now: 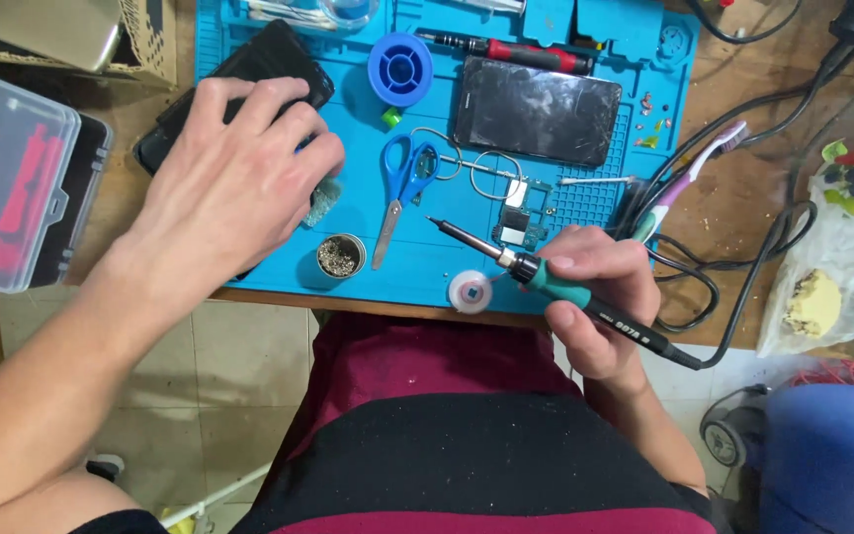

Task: Soldering components and wires onto a mobile phone motherboard using a soldering iron, solder wire, and flux on a repair bench.

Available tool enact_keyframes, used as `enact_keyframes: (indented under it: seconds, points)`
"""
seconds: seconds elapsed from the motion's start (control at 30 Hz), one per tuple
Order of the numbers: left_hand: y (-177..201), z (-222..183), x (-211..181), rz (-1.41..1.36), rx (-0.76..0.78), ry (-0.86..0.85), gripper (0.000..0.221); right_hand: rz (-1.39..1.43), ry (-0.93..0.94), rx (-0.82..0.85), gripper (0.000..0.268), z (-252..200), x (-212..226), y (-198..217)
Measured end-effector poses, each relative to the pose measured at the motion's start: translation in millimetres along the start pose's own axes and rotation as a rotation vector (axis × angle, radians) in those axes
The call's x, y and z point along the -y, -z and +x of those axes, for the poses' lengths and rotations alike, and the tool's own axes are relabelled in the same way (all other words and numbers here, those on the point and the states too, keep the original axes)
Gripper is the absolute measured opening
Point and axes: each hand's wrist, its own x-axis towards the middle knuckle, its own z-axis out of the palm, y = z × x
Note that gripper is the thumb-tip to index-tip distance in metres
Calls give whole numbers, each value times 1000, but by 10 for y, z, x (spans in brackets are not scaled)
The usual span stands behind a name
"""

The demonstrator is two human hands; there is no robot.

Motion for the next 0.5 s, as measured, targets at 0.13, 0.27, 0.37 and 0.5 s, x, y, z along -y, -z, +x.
enact_keyframes:
  seconds: [0.13,0.27,0.37,0.5]
  points:
    - [64,57,96,-6,-8,-18,10,-8,25,-9,20,7,15,6]
    - [151,29,136,-374,-154,108,24,20,48,-50,20,19,49,-19]
    - [34,-28,44,-522,-256,216,24,47,69,-56,20,13,63,-43]
    - [46,-16,-182,-831,-282,344,30,72,137,-28,18,57,95,-76]
